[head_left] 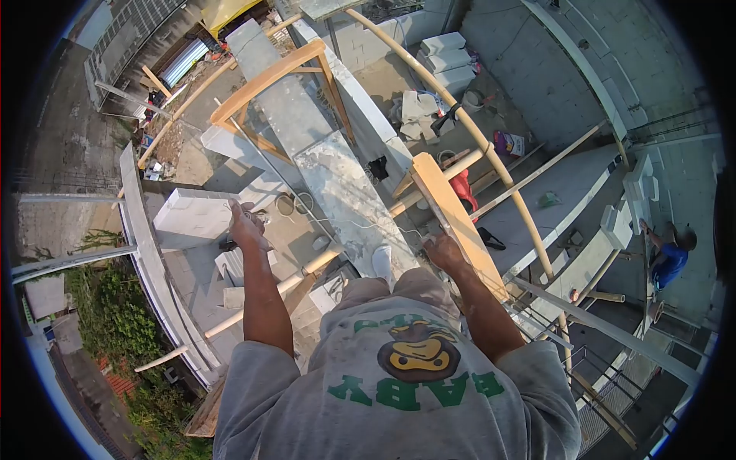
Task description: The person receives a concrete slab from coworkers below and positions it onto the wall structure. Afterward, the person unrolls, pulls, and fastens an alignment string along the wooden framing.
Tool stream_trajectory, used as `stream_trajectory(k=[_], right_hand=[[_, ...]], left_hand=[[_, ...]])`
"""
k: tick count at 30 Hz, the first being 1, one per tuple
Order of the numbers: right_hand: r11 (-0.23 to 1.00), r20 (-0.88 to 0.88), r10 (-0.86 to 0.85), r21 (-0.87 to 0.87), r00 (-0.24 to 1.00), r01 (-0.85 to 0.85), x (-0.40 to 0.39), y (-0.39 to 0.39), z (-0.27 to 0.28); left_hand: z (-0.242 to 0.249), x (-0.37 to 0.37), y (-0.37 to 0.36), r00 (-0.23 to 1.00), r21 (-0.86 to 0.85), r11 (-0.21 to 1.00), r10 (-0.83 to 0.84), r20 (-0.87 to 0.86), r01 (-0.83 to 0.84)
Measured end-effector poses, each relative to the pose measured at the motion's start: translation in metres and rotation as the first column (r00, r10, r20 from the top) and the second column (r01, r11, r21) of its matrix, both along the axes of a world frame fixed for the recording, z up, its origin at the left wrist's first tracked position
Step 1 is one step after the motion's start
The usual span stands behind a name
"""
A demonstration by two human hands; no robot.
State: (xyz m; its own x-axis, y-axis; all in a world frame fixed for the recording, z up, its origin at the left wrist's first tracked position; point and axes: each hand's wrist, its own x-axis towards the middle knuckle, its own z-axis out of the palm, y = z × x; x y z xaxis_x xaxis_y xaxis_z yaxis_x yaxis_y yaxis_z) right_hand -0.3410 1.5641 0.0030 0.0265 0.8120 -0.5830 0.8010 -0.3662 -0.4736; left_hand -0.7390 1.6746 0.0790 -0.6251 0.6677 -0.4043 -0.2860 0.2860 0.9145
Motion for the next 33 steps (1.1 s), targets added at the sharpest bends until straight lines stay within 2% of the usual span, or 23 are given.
stream_trajectory(k=[2, 3, 6, 7, 10, 13, 16, 20, 21, 24, 26, 29, 33], right_hand=[[1.000, -0.043, -0.011, 0.007, 0.999, 0.011, 0.000, -0.001, -0.012], [0.996, -0.026, 0.040, -0.076, 0.999, -0.042, -0.004, 0.009, 0.017], [0.992, -0.027, 0.115, -0.037, 0.993, -0.116, -0.008, 0.017, -0.002], [0.997, -0.043, 0.064, -0.027, 0.997, -0.065, -0.016, 0.022, 0.019], [0.996, -0.059, 0.087, 0.033, 0.994, -0.085, -0.026, 0.028, -0.003], [0.950, 0.013, 0.306, -0.062, 0.952, -0.305, -0.034, 0.041, -0.026], [0.908, 0.047, 0.408, 0.085, 0.912, -0.411, -0.040, 0.044, -0.026], [0.925, -0.073, 0.362, 0.151, 0.929, -0.348, -0.050, 0.061, -0.039], [0.931, -0.097, 0.362, 0.076, 0.927, -0.356, -0.052, 0.070, -0.026], [0.896, -0.082, 0.442, 0.081, 0.893, -0.436, -0.054, 0.091, -0.005], [0.914, -0.103, 0.406, 0.047, 0.908, -0.403, -0.061, 0.099, -0.045], [0.940, -0.195, 0.340, 0.030, 0.920, -0.341, -0.072, 0.116, -0.049], [0.957, -0.290, 0.289, 0.061, 0.912, -0.284, -0.081, 0.150, 0.017]], left_hand=[[0.005, -0.007, 0.001, 0.999, -0.007, 0.999, 0.052, -0.005, -0.052], [0.005, -0.012, -0.001, 0.998, 0.018, 0.998, 0.057, -0.023, -0.057], [0.014, -0.021, -0.001, 0.992, 0.004, 0.993, 0.121, 0.022, -0.122], [0.015, -0.023, 0.000, 0.991, 0.003, 0.991, 0.137, 0.007, -0.137], [0.016, -0.039, 0.006, 0.990, 0.026, 0.990, 0.140, 0.021, -0.141], [0.017, -0.045, 0.010, 0.996, 0.055, 0.994, 0.091, 0.022, -0.092], [0.017, -0.035, 0.021, 0.999, 0.031, 0.998, 0.051, 0.002, -0.051], [0.001, 0.000, 0.029, 0.997, -0.076, 0.995, -0.063, 0.035, 0.065], [-0.010, 0.007, 0.030, 0.994, -0.105, 0.989, -0.106, 0.029, 0.108], [-0.026, 0.028, 0.045, 0.984, -0.157, 0.972, -0.179, 0.006, 0.177], [-0.027, 0.033, 0.059, 0.976, -0.155, 0.965, -0.215, -0.015, 0.211], [-0.023, 0.035, 0.078, 0.961, -0.135, 0.955, -0.273, -0.043, 0.266], [-0.023, 0.036, 0.093, 0.956, -0.123, 0.952, -0.289, -0.048, 0.281]])
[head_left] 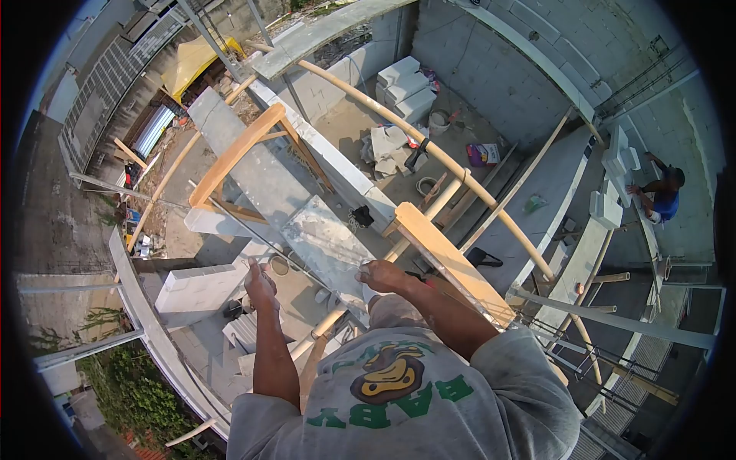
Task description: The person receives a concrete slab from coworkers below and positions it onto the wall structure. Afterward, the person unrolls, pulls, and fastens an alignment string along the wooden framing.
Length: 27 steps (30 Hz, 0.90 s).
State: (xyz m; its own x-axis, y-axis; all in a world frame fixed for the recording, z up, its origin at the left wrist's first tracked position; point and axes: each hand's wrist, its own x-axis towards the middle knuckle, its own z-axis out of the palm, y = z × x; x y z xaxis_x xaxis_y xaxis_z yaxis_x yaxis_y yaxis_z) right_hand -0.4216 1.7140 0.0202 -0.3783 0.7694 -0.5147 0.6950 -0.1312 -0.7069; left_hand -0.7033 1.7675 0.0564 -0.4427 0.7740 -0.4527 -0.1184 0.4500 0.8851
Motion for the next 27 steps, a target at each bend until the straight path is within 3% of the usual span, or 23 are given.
stream_trajectory(k=[3, 7, 14, 17, 21, 25, 27], right_hand=[[0.999, -0.046, 0.049, -0.014, 0.998, -0.050, -0.010, 0.021, 0.021], [0.999, -0.165, -0.017, -0.034, 0.986, 0.012, -0.019, 0.033, 0.019], [0.995, -0.187, 0.040, -0.078, 0.982, -0.055, -0.021, 0.051, 0.009], [0.990, -0.152, 0.048, -0.126, 0.987, -0.068, -0.025, 0.062, 0.037], [0.986, -0.012, 0.124, -0.111, 0.992, -0.125, -0.034, 0.071, 0.035], [0.979, 0.075, 0.202, -0.033, 0.976, -0.200, -0.047, 0.081, 0.055], [0.978, 0.126, 0.204, 0.026, 0.971, -0.208, -0.054, 0.087, 0.059]], left_hand=[[-0.011, -0.003, -0.002, 0.999, -0.016, 0.999, 0.035, 0.005, -0.035], [-0.013, -0.002, -0.004, 0.998, -0.078, 0.995, 0.060, -0.026, -0.062], [-0.008, -0.021, -0.001, 0.986, -0.078, 0.983, 0.165, -0.001, -0.165], [-0.025, -0.029, -0.010, 0.987, -0.041, 0.987, 0.156, 0.033, -0.155], [-0.034, -0.018, -0.030, 0.979, -0.116, 0.973, 0.202, -0.004, -0.201], [-0.057, -0.016, -0.061, 0.972, -0.113, 0.977, 0.195, 0.128, -0.181], [-0.071, -0.016, -0.073, 0.999, -0.059, 0.997, 0.040, -0.017, -0.041]])
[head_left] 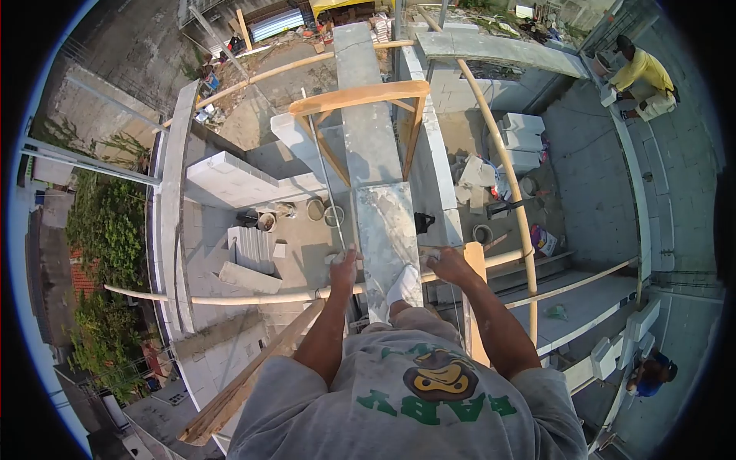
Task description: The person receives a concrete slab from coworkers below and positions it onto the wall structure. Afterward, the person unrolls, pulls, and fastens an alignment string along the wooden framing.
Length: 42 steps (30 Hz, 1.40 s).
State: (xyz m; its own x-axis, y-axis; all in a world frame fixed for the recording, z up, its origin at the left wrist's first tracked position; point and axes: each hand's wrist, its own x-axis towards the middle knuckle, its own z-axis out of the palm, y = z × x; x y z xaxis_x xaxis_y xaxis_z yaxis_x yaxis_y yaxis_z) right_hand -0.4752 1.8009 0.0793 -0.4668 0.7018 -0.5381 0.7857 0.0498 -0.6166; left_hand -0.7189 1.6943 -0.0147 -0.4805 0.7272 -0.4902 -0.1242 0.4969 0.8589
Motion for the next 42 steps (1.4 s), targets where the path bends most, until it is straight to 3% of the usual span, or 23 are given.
stream_trajectory(k=[2, 4, 5, 8, 9, 11, 12, 14, 18, 22, 25, 29, 31, 36, 38, 42], right_hand=[[1.000, -0.007, -0.029, 0.007, 1.000, 0.029, -0.003, 0.003, -0.013], [0.999, -0.071, -0.019, 0.030, 0.997, 0.021, -0.005, 0.004, -0.034], [1.000, -0.097, -0.001, 0.030, 0.995, 0.004, -0.007, 0.004, -0.041], [1.000, -0.080, 0.018, 0.023, 0.997, -0.016, -0.020, -0.002, -0.037], [0.999, -0.076, 0.035, 0.025, 0.996, -0.033, -0.026, -0.003, -0.034], [0.994, -0.084, 0.113, 0.012, 0.990, -0.112, -0.033, -0.013, -0.029], [0.982, -0.136, 0.176, 0.089, 0.975, -0.165, -0.035, -0.016, -0.029], [0.993, -0.130, 0.119, -0.001, 0.984, -0.120, -0.042, -0.021, -0.039], [0.992, -0.198, 0.105, -0.048, 0.974, -0.117, -0.058, -0.022, -0.061], [0.991, -0.257, 0.066, -0.094, 0.964, -0.093, -0.082, -0.037, -0.051], [0.975, -0.388, 0.166, -0.075, 0.906, -0.211, -0.093, -0.042, -0.073], [0.939, -0.284, 0.185, -0.230, 0.941, -0.254, -0.117, -0.057, -0.056], [0.913, -0.277, 0.227, -0.272, 0.934, -0.303, -0.131, -0.068, -0.044], [0.832, -0.227, 0.453, -0.238, 0.862, -0.500, -0.167, -0.094, -0.036], [0.815, -0.128, 0.513, -0.237, 0.849, -0.529, -0.180, -0.108, -0.032], [0.713, -0.082, 0.664, -0.231, 0.744, -0.662, -0.201, -0.131, -0.038]], left_hand=[[-0.006, 0.006, -0.011, 0.980, -0.031, 0.987, -0.161, -0.113, 0.159], [0.028, 0.017, -0.019, 0.927, -0.130, 0.941, -0.333, -0.172, 0.313], [-0.011, 0.013, -0.032, 0.861, -0.336, 0.875, -0.440, -0.253, 0.348], [0.047, 0.023, -0.045, 0.867, -0.149, 0.863, -0.494, -0.059, 0.482], [0.077, 0.032, -0.054, 0.902, -0.160, 0.930, -0.361, -0.236, 0.330], [0.047, 0.028, -0.073, 0.902, -0.146, 0.903, -0.420, -0.097, 0.404], [0.038, 0.025, -0.089, 0.899, -0.141, 0.892, -0.437, -0.028, 0.430], [0.043, 0.031, -0.113, 0.962, -0.056, 0.966, -0.257, -0.098, 0.252], [0.035, 0.022, -0.149, 0.982, -0.009, 0.982, -0.188, -0.019, 0.188], [0.036, 0.011, -0.192, 0.992, -0.096, 0.995, 0.000, -0.123, -0.012], [0.026, 0.011, -0.223, 0.983, 0.008, 0.989, 0.147, -0.114, -0.147], [0.036, 0.015, -0.254, 0.967, -0.088, 0.976, 0.182, -0.178, -0.200], [0.041, 0.020, -0.265, 0.965, -0.105, 0.964, 0.229, -0.124, -0.242], [0.033, 0.036, -0.290, 0.916, -0.080, 0.922, 0.361, -0.174, -0.379], [0.018, 0.042, -0.301, 0.894, -0.031, 0.908, 0.405, -0.190, -0.418], [0.012, 0.056, -0.324, 0.841, -0.084, 0.838, 0.529, -0.114, -0.538]])
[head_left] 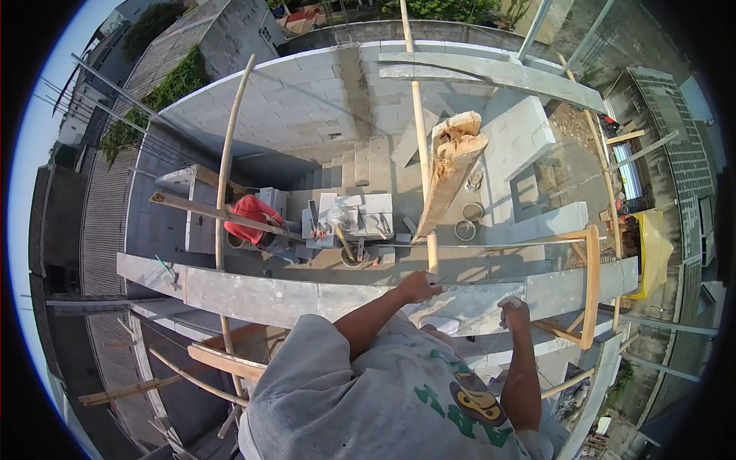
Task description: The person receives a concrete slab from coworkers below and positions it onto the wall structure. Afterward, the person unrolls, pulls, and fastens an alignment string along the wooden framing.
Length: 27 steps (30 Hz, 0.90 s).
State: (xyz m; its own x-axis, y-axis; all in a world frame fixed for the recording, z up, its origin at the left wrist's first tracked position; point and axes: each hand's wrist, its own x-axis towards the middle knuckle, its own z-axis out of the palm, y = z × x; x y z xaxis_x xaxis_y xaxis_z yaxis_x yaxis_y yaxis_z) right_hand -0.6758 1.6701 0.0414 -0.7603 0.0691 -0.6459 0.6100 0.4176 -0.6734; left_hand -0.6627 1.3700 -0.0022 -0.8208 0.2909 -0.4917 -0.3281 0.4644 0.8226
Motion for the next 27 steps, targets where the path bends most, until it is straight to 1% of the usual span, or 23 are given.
stream_trajectory(k=[2, 5, 8, 11, 12, 13, 14, 15, 17, 18, 21, 23, 24, 26, 27], right_hand=[[0.997, 0.026, 0.067, -0.039, 0.997, -0.066, -0.008, -0.015, 0.004], [0.989, 0.053, 0.137, -0.067, 0.989, -0.134, -0.016, -0.036, 0.003], [0.983, 0.067, 0.178, -0.060, 0.982, -0.174, -0.019, -0.052, 0.004], [0.984, 0.048, 0.166, -0.069, 0.985, -0.163, -0.023, -0.062, 0.004], [0.987, 0.044, 0.151, -0.064, 0.988, -0.148, -0.022, -0.062, 0.006], [0.989, 0.038, 0.134, -0.060, 0.990, -0.132, -0.023, -0.062, 0.007], [0.993, 0.039, 0.105, -0.064, 0.994, -0.102, -0.020, -0.059, 0.006], [0.995, 0.036, 0.080, -0.071, 0.996, -0.077, -0.021, -0.058, 0.004], [0.996, 0.023, 0.045, -0.083, 0.999, -0.043, -0.021, -0.057, -0.001], [0.995, 0.011, 0.033, -0.091, 0.999, -0.032, -0.021, -0.060, -0.003], [0.990, -0.008, 0.040, -0.134, 0.999, -0.041, -0.024, -0.071, -0.005], [0.984, -0.019, 0.049, -0.169, 0.999, -0.051, -0.022, -0.087, -0.005], [0.979, -0.004, 0.092, -0.183, 0.996, -0.091, -0.020, -0.096, -0.003], [0.953, 0.026, 0.223, -0.214, 0.975, -0.212, -0.019, -0.117, 0.006], [0.939, 0.039, 0.282, -0.217, 0.959, -0.267, -0.018, -0.127, 0.006]], left_hand=[[0.017, 0.005, -0.018, 0.999, -0.035, 0.999, 0.037, -0.005, -0.037], [-0.017, 0.017, -0.034, 0.994, -0.153, 0.982, 0.111, 0.021, -0.107], [-0.015, 0.020, -0.053, 0.974, -0.087, 0.981, 0.185, 0.129, -0.175], [-0.009, 0.023, -0.072, 0.944, -0.255, 0.926, 0.312, 0.107, -0.277], [-0.031, 0.026, -0.077, 0.935, -0.286, 0.906, 0.345, 0.078, -0.311], [-0.070, 0.028, -0.083, 0.925, -0.315, 0.885, 0.376, 0.046, -0.344], [-0.091, 0.033, -0.086, 0.913, -0.342, 0.861, 0.408, 0.018, -0.377], [-0.087, 0.033, -0.088, 0.894, -0.379, 0.837, 0.445, 0.050, -0.395], [-0.048, 0.032, -0.088, 0.864, -0.281, 0.835, 0.502, 0.038, -0.473], [-0.037, 0.029, -0.090, 0.847, -0.230, 0.828, 0.531, 0.028, -0.511], [-0.041, 0.026, -0.078, 0.872, -0.099, 0.872, 0.486, 0.051, -0.480], [-0.063, 0.027, -0.058, 0.904, -0.032, 0.908, 0.418, 0.091, -0.417], [-0.072, 0.026, -0.046, 0.916, 0.002, 0.921, 0.388, 0.103, -0.391], [-0.075, 0.022, -0.017, 0.905, 0.087, 0.905, 0.404, 0.131, -0.417], [-0.037, 0.020, -0.010, 0.898, 0.092, 0.896, 0.423, 0.120, -0.435]])
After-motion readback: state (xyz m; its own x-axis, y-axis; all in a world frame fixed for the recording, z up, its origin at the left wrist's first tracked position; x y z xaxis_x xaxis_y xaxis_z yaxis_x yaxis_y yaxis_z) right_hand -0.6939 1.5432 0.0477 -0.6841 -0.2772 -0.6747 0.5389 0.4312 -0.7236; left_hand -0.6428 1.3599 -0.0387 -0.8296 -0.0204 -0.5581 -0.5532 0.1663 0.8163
